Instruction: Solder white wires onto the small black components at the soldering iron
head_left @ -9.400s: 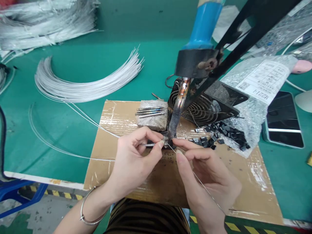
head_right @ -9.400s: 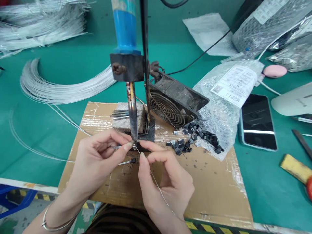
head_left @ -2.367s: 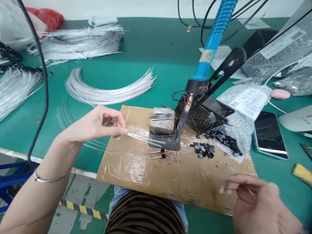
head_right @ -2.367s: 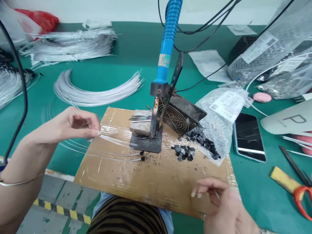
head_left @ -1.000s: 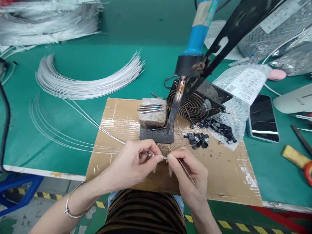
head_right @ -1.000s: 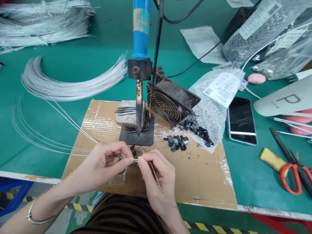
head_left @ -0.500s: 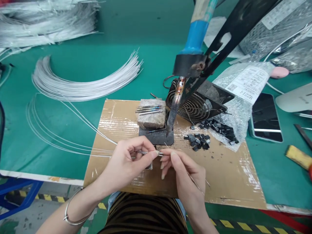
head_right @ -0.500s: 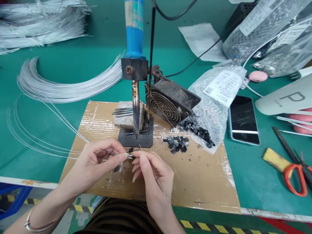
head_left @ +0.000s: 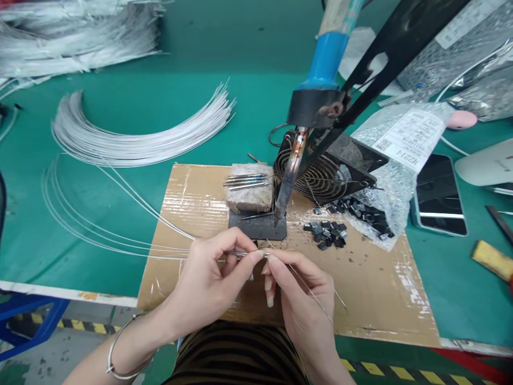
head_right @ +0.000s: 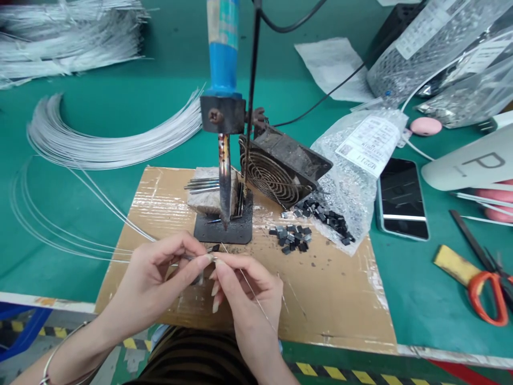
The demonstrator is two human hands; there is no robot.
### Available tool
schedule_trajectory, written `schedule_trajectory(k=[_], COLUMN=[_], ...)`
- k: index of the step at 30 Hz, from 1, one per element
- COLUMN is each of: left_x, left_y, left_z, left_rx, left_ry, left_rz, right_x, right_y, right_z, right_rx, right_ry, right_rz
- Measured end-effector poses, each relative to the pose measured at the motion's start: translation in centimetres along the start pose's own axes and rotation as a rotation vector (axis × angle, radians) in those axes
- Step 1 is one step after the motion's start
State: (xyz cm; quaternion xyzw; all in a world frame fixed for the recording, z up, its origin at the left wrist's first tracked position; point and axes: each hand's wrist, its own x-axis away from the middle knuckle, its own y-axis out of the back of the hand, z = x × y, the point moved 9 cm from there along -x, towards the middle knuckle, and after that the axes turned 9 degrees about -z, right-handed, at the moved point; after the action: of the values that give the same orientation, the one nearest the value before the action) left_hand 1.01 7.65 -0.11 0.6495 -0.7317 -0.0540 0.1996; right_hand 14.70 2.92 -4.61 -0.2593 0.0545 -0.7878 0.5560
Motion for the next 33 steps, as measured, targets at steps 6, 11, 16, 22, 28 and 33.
schedule_trajectory(k=[6,11,16,22,28,33], left_x=[0.2,0.4,0.5,0.3,0.4,0.6], left_y=[-0.2,-0.2,-0.3,-0.2,0.0,0.1], left_z=[0.0,-0.2,-0.2,0.0,0.0,0.0], left_rx=[-0.022,0.006,0.054,0.079,0.08,0.104], left_ry=[-0.003,-0.003,0.019,0.023,-0.002,-0.019], left_rz=[0.007,0.012,0.032,0.04,-0.018,-0.062], right_x=[0.2,-0.1,-0.2,-0.1,-0.1,-0.1], right_y=[0.2,0.1,0.3,0.3,0.1,0.0], right_z=[0.0,0.0,-0.3,-0.9,-1.2,-1.0], right_rx=[-0.013,-0.031,-0.076,-0.094,-0.12,-0.133], right_ry=[-0.008,-0.048,-0.163,-0.255,-0.289,-0.275], right_rz=[-0.001,0.039,0.001,0.008,0.019,0.022])
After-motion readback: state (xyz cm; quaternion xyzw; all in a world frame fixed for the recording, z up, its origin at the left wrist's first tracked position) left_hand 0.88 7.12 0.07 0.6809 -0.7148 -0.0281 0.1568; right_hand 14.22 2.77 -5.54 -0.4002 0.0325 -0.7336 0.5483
